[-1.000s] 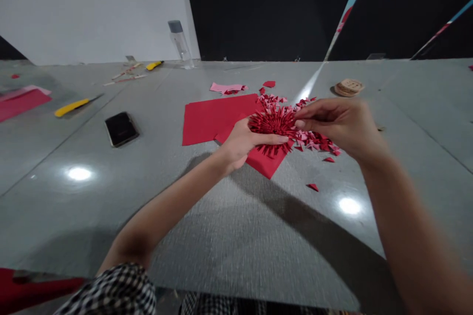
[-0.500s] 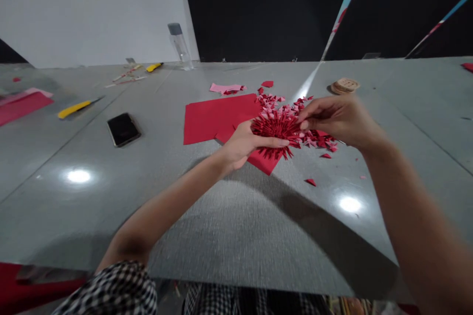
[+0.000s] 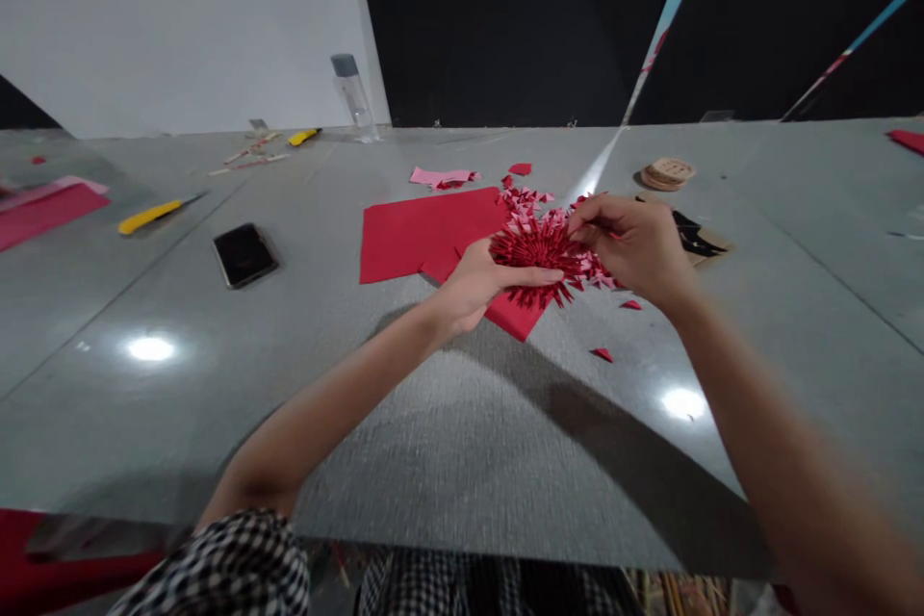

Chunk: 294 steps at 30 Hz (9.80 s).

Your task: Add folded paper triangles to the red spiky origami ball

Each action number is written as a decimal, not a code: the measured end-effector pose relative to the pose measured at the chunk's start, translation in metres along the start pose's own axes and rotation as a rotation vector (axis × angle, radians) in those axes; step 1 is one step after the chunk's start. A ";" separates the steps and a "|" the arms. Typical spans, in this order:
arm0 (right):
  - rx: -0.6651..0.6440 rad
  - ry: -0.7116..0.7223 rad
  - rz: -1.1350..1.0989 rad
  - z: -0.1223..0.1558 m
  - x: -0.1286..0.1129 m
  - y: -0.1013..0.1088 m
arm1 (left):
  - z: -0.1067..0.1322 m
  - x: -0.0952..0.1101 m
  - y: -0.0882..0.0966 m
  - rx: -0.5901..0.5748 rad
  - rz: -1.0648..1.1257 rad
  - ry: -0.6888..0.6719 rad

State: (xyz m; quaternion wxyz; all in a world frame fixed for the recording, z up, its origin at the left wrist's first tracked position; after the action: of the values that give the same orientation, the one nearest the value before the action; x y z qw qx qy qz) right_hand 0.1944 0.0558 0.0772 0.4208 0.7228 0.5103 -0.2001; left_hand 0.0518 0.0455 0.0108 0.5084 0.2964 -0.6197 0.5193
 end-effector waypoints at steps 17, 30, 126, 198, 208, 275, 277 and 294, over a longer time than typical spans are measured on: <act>0.106 -0.091 -0.093 0.001 0.015 -0.004 | -0.006 0.007 0.015 0.072 0.036 -0.099; -0.076 -0.351 -0.430 0.023 0.041 -0.033 | -0.016 0.015 0.015 -0.035 0.047 -0.059; 0.088 -0.487 -0.484 0.017 0.064 -0.027 | -0.038 0.014 0.040 0.038 -0.128 -0.186; 0.287 -0.442 -0.677 0.022 0.063 -0.036 | -0.022 0.010 0.040 0.078 0.020 -0.129; 0.217 -0.434 -0.583 0.010 0.053 -0.034 | -0.034 0.003 0.022 0.030 0.000 -0.142; 0.144 -0.851 -0.722 0.025 0.107 -0.034 | -0.052 -0.011 0.050 0.096 0.160 0.076; 0.151 -0.858 -0.729 0.025 0.108 -0.035 | -0.052 -0.011 0.053 0.121 0.165 0.077; 0.120 -0.714 -0.682 0.020 0.099 -0.040 | -0.053 -0.014 0.054 0.119 0.144 0.109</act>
State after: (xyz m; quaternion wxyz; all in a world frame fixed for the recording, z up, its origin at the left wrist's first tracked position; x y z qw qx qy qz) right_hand 0.2004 0.1009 -0.0213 0.4375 0.4241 0.5292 -0.5905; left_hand 0.0252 0.1089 -0.0242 0.4843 0.2518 -0.5789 0.6058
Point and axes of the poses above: each hand's wrist, its own z-axis away from the middle knuckle, its own y-axis out of the back of the hand, x = y × z, the point moved 9 cm from there along -z, towards the middle knuckle, and after that the axes turned 7 degrees about x, right-handed, at the moved point
